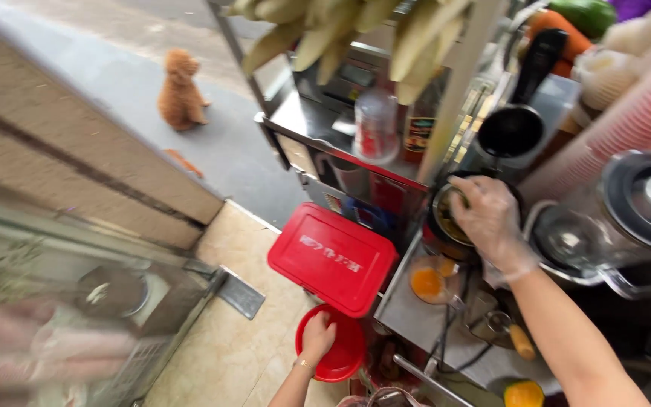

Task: Preparing fresh fruit and vegetable juices using commercial juicers and blenders.

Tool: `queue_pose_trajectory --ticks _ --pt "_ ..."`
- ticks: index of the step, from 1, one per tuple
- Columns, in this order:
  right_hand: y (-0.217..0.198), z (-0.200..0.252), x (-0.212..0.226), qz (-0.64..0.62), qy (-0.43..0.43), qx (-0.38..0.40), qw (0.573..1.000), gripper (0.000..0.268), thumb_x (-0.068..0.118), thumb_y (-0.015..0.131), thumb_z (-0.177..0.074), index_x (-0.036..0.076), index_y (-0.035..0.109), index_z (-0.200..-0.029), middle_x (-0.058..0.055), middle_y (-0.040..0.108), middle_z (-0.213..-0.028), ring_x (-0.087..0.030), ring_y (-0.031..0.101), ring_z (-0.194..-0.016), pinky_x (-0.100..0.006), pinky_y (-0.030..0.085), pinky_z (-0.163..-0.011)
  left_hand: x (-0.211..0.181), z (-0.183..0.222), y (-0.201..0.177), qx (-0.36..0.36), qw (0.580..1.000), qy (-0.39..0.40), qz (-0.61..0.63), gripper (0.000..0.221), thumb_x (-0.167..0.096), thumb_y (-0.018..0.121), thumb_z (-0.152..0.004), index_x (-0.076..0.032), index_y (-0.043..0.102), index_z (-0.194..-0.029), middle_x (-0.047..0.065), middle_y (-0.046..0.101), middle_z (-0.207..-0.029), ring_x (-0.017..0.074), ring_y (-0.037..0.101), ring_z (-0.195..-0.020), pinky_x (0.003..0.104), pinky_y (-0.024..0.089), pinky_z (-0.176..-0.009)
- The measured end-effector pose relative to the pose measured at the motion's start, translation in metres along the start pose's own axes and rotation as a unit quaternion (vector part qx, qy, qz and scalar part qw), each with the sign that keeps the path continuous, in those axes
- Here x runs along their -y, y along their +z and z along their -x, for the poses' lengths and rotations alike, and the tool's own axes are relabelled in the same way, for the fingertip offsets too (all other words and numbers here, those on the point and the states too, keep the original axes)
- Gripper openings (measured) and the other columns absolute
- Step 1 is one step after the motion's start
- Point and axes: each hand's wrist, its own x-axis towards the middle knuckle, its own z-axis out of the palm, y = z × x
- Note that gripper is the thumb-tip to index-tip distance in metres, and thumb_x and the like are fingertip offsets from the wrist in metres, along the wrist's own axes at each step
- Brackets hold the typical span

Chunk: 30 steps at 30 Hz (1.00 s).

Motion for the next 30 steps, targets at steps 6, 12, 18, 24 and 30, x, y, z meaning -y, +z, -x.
queue_pose_trajectory --ticks 6,12,18,24,30 --pt "-0.002 -0.013 0.004 -0.035 0.064 0.03 0.997 0.008 0.008 0.075 -0.093 0.005 0.073 -0.1 -0.016 0.07 -0.089 -0.036 0.068 -0.086 -0.044 0.055 -0.077 0.117 0.064 0.036 0.077 0.98 -0.163 -0.082 0.028 -0.025 0.075 -0.079 -0.007 0.073 -0.101 0.016 0.076 -0.1 0.0334 0.071 -0.101 0.042 0.056 -0.091" --pt "0.007 0.008 -0.011 -0.081 0.068 -0.015 0.994 0.005 0.009 0.073 -0.096 0.006 0.07 -0.093 -0.014 0.071 -0.089 -0.03 0.07 -0.084 -0.04 0.057 -0.078 0.162 0.082 0.046 0.124 0.956 -0.262 -0.045 0.028 -0.03 0.076 -0.078 -0.007 0.079 -0.095 0.014 0.081 -0.095 0.0282 0.078 -0.097 0.038 0.058 -0.09" --pt "0.001 -0.004 0.002 -0.01 0.018 -0.046 0.999 0.013 0.006 0.072 -0.091 0.0 0.072 -0.103 -0.017 0.069 -0.089 -0.034 0.068 -0.08 -0.041 0.056 -0.073 0.154 0.076 0.043 0.105 0.959 -0.257 -0.052 0.032 -0.029 0.077 -0.081 -0.007 0.076 -0.104 0.014 0.079 -0.103 0.028 0.074 -0.102 0.038 0.057 -0.093" --pt "0.009 -0.006 -0.002 -0.107 0.132 0.02 0.985 0.013 0.007 0.068 -0.102 0.003 0.07 -0.09 -0.013 0.068 -0.076 -0.028 0.069 -0.066 -0.037 0.055 -0.062 0.132 0.068 0.042 0.107 0.972 -0.206 -0.025 0.034 -0.028 0.076 -0.084 -0.006 0.075 -0.11 0.013 0.078 -0.108 0.0274 0.074 -0.105 0.036 0.057 -0.095" --pt "-0.001 0.005 0.002 -0.124 0.052 -0.023 0.991 0.008 0.008 0.066 -0.099 0.001 0.068 -0.098 -0.013 0.071 -0.093 -0.028 0.071 -0.084 -0.038 0.057 -0.075 0.137 0.074 0.048 0.13 0.968 -0.214 -0.019 0.034 -0.027 0.075 -0.084 -0.005 0.074 -0.11 0.014 0.078 -0.107 0.0267 0.075 -0.104 0.036 0.057 -0.095"
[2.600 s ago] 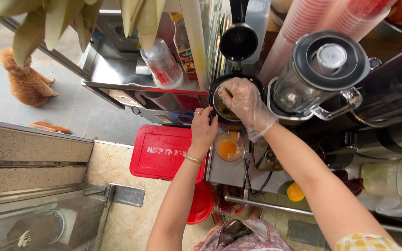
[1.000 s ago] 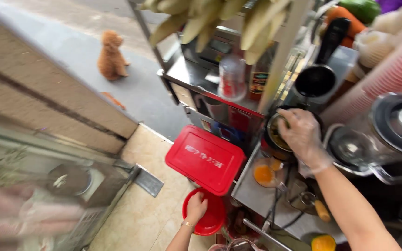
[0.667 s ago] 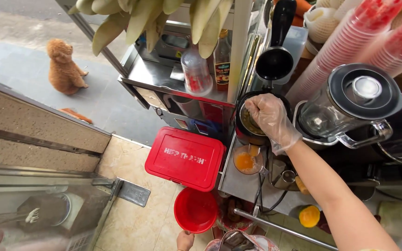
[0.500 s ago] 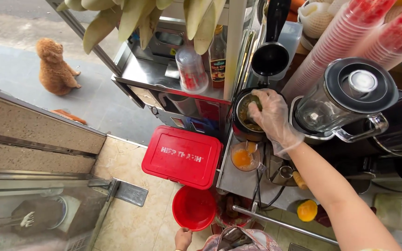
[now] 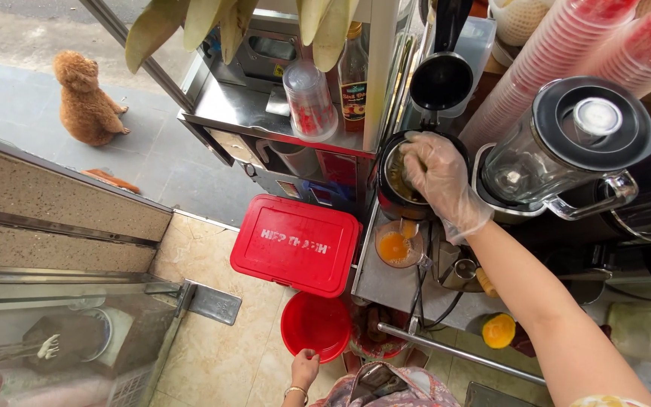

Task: Preparing fresh fruit and vegetable juices using commercial juicers and blenders.

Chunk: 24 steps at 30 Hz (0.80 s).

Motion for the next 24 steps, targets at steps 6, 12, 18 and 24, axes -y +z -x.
queue_pose_trajectory --ticks 6,12,18,24 --pt "-0.002 0.002 -0.009 0.051 -0.006 0.029 0.998 0.017 0.015 0.074 -0.096 0.0 0.07 -0.102 -0.015 0.072 -0.097 -0.03 0.07 -0.09 -0.041 0.057 -0.081 0.012 0.006 0.004 0.005 1.0 -0.021 -0.012 0.033 -0.027 0.075 -0.085 -0.004 0.074 -0.109 0.014 0.079 -0.102 0.0263 0.076 -0.099 0.036 0.058 -0.091" --pt "-0.002 -0.007 -0.003 0.045 0.139 0.101 0.984 0.024 0.027 0.07 -0.101 0.004 0.073 -0.097 -0.016 0.073 -0.09 -0.029 0.07 -0.084 -0.041 0.056 -0.077 0.007 0.022 -0.001 0.009 0.999 -0.047 0.003 0.034 -0.028 0.073 -0.085 -0.006 0.074 -0.11 0.014 0.079 -0.096 0.0263 0.079 -0.087 0.036 0.061 -0.085" --pt "-0.004 0.008 -0.021 0.112 0.033 0.059 0.991 0.033 0.034 0.07 -0.102 0.001 0.073 -0.107 -0.02 0.071 -0.099 -0.034 0.067 -0.092 -0.044 0.056 -0.081 0.011 0.025 0.008 0.005 0.999 -0.04 0.002 0.033 -0.028 0.074 -0.084 -0.007 0.075 -0.109 0.014 0.08 -0.096 0.0249 0.077 -0.09 0.036 0.059 -0.086" --pt "0.003 -0.004 0.004 0.177 -0.012 0.043 0.983 0.021 0.022 0.077 -0.095 0.001 0.075 -0.102 -0.018 0.068 -0.094 -0.035 0.064 -0.089 -0.046 0.054 -0.08 0.015 0.031 0.013 0.0 1.0 -0.03 0.009 0.032 -0.027 0.074 -0.083 -0.006 0.075 -0.108 0.014 0.079 -0.097 0.0252 0.077 -0.091 0.036 0.059 -0.086"
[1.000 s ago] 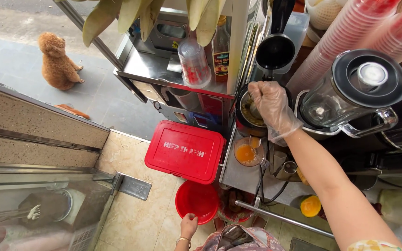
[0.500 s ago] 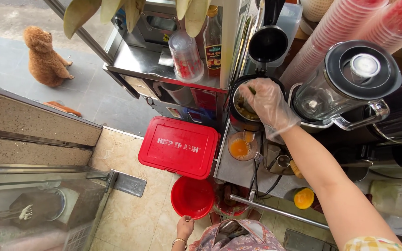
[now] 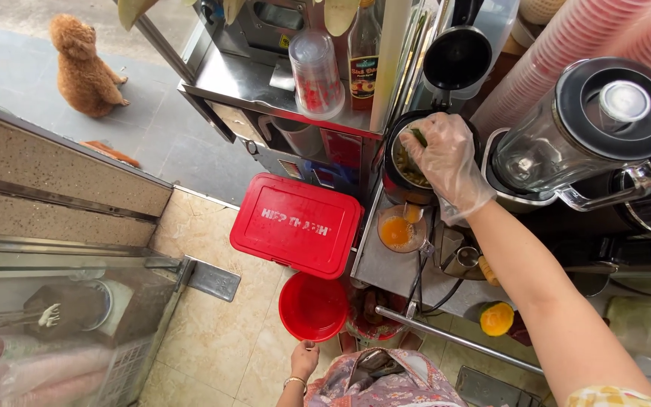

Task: Preparing fresh fruit and vegetable juices using commercial juicers and blenders.

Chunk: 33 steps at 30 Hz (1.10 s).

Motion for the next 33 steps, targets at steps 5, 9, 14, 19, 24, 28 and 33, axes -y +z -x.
queue_pose_trajectory --ticks 5,9,14,19,24,28,33 --pt "0.004 -0.001 0.001 -0.045 -0.009 -0.013 0.999 0.009 0.012 0.077 -0.096 0.003 0.076 -0.095 -0.016 0.07 -0.088 -0.035 0.065 -0.085 -0.046 0.054 -0.077 -0.01 0.007 -0.006 0.008 0.999 -0.037 0.019 0.029 -0.029 0.072 -0.087 -0.007 0.074 -0.107 0.015 0.079 -0.096 0.0276 0.078 -0.09 0.037 0.06 -0.086" --pt "0.009 0.014 -0.007 -0.146 0.003 -0.04 0.988 0.006 0.006 0.07 -0.103 0.003 0.072 -0.1 -0.018 0.07 -0.094 -0.034 0.068 -0.091 -0.042 0.056 -0.082 -0.002 0.0 -0.002 -0.047 0.999 0.022 0.013 0.027 -0.026 0.076 -0.082 -0.007 0.075 -0.101 0.016 0.077 -0.099 0.0298 0.074 -0.098 0.037 0.057 -0.09" --pt "-0.001 0.015 0.012 -0.065 -0.068 -0.063 0.994 0.012 0.01 0.071 -0.094 0.002 0.074 -0.103 -0.022 0.073 -0.106 -0.039 0.069 -0.096 -0.045 0.056 -0.089 0.001 0.003 -0.002 -0.06 0.997 -0.007 0.054 0.023 -0.023 0.075 -0.081 -0.007 0.074 -0.098 0.014 0.077 -0.099 0.0294 0.074 -0.098 0.037 0.057 -0.09" --pt "0.002 0.007 0.012 -0.04 0.037 0.024 0.998 0.013 0.019 0.074 -0.102 0.007 0.077 -0.099 -0.017 0.073 -0.097 -0.036 0.07 -0.091 -0.043 0.056 -0.087 -0.006 0.012 -0.003 -0.041 0.998 -0.027 0.049 0.022 -0.024 0.074 -0.084 -0.006 0.072 -0.096 0.014 0.076 -0.099 0.0299 0.072 -0.099 0.037 0.057 -0.09" --pt "0.025 0.031 -0.018 -0.056 0.099 0.026 0.993 0.026 0.027 0.071 -0.111 0.004 0.075 -0.102 -0.018 0.071 -0.094 -0.033 0.07 -0.087 -0.041 0.056 -0.084 -0.005 0.021 -0.004 -0.043 0.997 -0.021 0.064 0.019 -0.023 0.073 -0.084 -0.008 0.072 -0.095 0.015 0.075 -0.099 0.0311 0.071 -0.099 0.038 0.056 -0.091" --pt "0.003 0.021 0.008 0.038 0.005 -0.013 0.999 0.026 0.026 0.073 -0.102 0.0 0.074 -0.105 -0.021 0.072 -0.101 -0.036 0.07 -0.095 -0.042 0.056 -0.088 -0.002 0.005 0.005 -0.034 0.998 -0.022 0.037 0.017 -0.019 0.07 -0.082 -0.006 0.072 -0.093 0.016 0.075 -0.099 0.0312 0.071 -0.101 0.038 0.056 -0.092" --pt "0.024 0.037 -0.032 -0.021 -0.006 0.01 1.0 0.038 0.034 0.073 -0.102 -0.003 0.073 -0.113 -0.019 0.071 -0.103 -0.034 0.07 -0.096 -0.04 0.056 -0.089 -0.01 0.002 0.006 -0.023 0.999 -0.018 0.035 0.017 -0.018 0.069 -0.082 -0.007 0.072 -0.095 0.017 0.074 -0.1 0.0332 0.071 -0.102 0.039 0.056 -0.092"
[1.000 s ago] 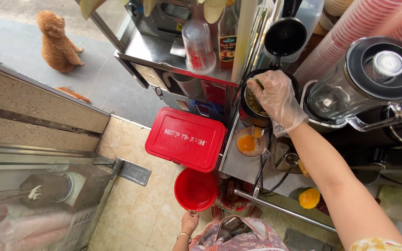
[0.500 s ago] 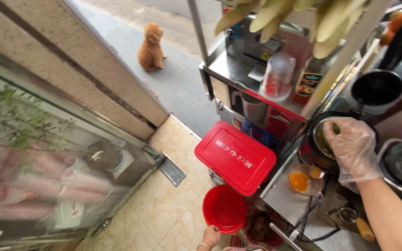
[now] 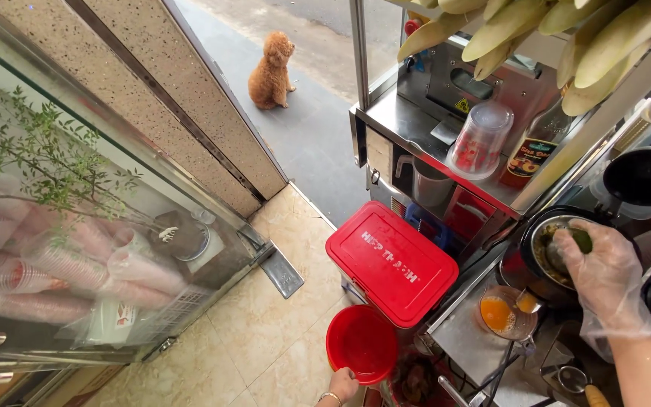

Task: Preparing fresh fruit and vegetable juices using commercial juicers and blenders.

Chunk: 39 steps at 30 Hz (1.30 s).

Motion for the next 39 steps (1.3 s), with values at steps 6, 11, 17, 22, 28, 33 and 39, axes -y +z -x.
queue_pose_trajectory --ticks 6,11,17,22,28,33,39 --pt "0.028 -0.013 -0.019 0.049 0.042 0.071 0.995 0.036 0.041 0.068 -0.113 0.006 0.075 -0.105 -0.016 0.073 -0.097 -0.033 0.07 -0.092 -0.04 0.057 -0.087 -0.009 0.003 0.002 -0.002 1.0 0.023 0.002 0.018 -0.018 0.069 -0.082 -0.007 0.072 -0.095 0.018 0.074 -0.098 0.0343 0.071 -0.101 0.04 0.056 -0.091" --pt "0.011 -0.021 -0.011 0.038 0.079 0.063 0.994 0.029 0.033 0.066 -0.109 0.007 0.075 -0.102 -0.017 0.072 -0.097 -0.034 0.07 -0.091 -0.043 0.056 -0.087 0.008 -0.005 0.008 0.0 0.998 0.059 0.017 0.019 -0.019 0.069 -0.08 -0.007 0.074 -0.094 0.019 0.075 -0.096 0.0329 0.073 -0.098 0.039 0.057 -0.089" --pt "-0.001 -0.022 0.004 0.061 0.026 -0.004 0.998 0.022 0.026 0.08 -0.092 0.007 0.075 -0.101 -0.021 0.069 -0.094 -0.041 0.065 -0.089 -0.051 0.053 -0.081 0.031 -0.002 0.008 0.004 0.998 0.042 -0.037 0.026 -0.025 0.07 -0.081 -0.008 0.076 -0.099 0.016 0.076 -0.1 0.0317 0.073 -0.099 0.04 0.056 -0.091" --pt "-0.022 -0.047 0.04 -0.061 0.126 0.051 0.989 0.019 0.02 0.071 -0.105 0.004 0.073 -0.096 -0.019 0.066 -0.085 -0.037 0.065 -0.079 -0.047 0.053 -0.076 0.032 -0.004 0.008 0.013 0.999 0.026 -0.018 0.033 -0.029 0.072 -0.083 -0.007 0.075 -0.107 0.015 0.079 -0.099 0.0279 0.077 -0.095 0.037 0.059 -0.09" --pt "-0.021 -0.022 0.03 -0.15 0.023 -0.023 0.988 0.01 0.008 0.069 -0.1 -0.001 0.072 -0.099 -0.017 0.071 -0.097 -0.03 0.07 -0.089 -0.041 0.056 -0.081 0.023 0.005 0.002 0.008 1.0 0.009 0.005 0.032 -0.029 0.071 -0.084 -0.006 0.075 -0.106 0.015 0.079 -0.1 0.0273 0.077 -0.096 0.037 0.058 -0.09" --pt "-0.025 -0.037 0.047 0.003 -0.017 0.028 0.999 0.011 0.007 0.069 -0.098 0.0 0.075 -0.102 -0.017 0.074 -0.103 -0.031 0.072 -0.091 -0.041 0.059 -0.086 0.037 0.003 0.001 0.007 0.999 0.008 -0.04 0.033 -0.03 0.072 -0.084 -0.008 0.076 -0.108 0.016 0.079 -0.101 0.0287 0.076 -0.098 0.037 0.058 -0.091" --pt "-0.024 -0.039 0.032 -0.033 0.095 0.103 0.99 0.015 0.014 0.072 -0.1 0.004 0.076 -0.09 -0.015 0.074 -0.088 -0.028 0.071 -0.077 -0.04 0.06 -0.074 0.025 0.003 -0.009 0.019 0.999 0.018 -0.041 0.034 -0.03 0.072 -0.085 -0.007 0.075 -0.11 0.017 0.078 -0.101 0.0292 0.076 -0.097 0.038 0.058 -0.09"
